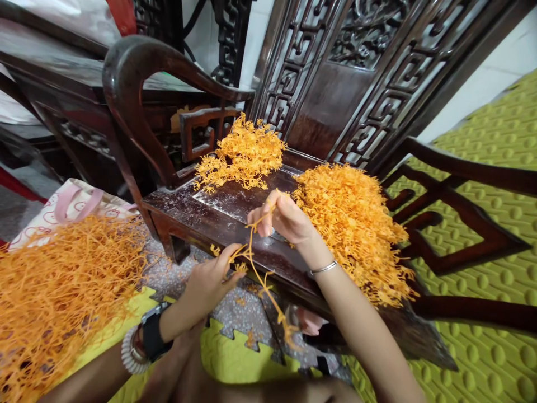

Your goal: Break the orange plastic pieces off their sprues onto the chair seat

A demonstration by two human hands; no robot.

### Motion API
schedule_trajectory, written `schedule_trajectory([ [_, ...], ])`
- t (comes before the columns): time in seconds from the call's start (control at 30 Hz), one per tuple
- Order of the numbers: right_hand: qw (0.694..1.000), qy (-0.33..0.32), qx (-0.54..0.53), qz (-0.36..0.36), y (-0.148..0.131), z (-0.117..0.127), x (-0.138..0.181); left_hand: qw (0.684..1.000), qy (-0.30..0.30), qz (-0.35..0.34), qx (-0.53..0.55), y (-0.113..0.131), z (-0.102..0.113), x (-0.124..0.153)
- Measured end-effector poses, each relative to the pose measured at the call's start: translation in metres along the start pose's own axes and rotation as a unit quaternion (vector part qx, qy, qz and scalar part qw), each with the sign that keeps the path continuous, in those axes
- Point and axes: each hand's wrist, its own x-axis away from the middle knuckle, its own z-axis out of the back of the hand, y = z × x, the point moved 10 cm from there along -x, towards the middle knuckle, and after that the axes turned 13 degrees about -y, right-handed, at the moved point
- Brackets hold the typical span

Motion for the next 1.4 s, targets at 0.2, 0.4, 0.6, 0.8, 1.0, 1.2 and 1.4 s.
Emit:
schedule_trajectory([
  [0.2, 0.960, -0.253, -0.016, -0.116, 0.000, -0.041, 0.016, 0.987, 0.044, -0.125, -0.096, 0.027, 0.043, 0.006],
  [0.4, 0.985, -0.150, -0.006, -0.083, 0.007, -0.004, 0.011, 0.955, 0.180, -0.193, -0.136, 0.059, 0.110, 0.022],
  [0.6, 0.985, -0.092, -0.128, -0.076, 0.037, -0.015, -0.002, 0.927, 0.161, -0.299, -0.161, 0.084, 0.097, 0.013],
  [0.8, 0.988, -0.008, -0.121, -0.095, 0.035, -0.013, -0.007, 0.937, 0.062, -0.277, -0.205, 0.073, 0.060, 0.002],
  [1.0, 0.980, 0.124, -0.146, -0.054, 0.027, 0.015, -0.002, 0.963, 0.107, -0.119, -0.219, 0.050, 0.068, -0.003],
  [1.2, 0.971, 0.150, -0.187, 0.007, 0.016, 0.018, -0.001, 0.984, 0.092, 0.002, -0.149, 0.028, 0.074, 0.002],
  [1.4, 0.975, 0.095, -0.201, -0.014, 0.016, 0.004, -0.005, 0.987, 0.044, 0.019, -0.153, 0.030, 0.076, 0.008],
])
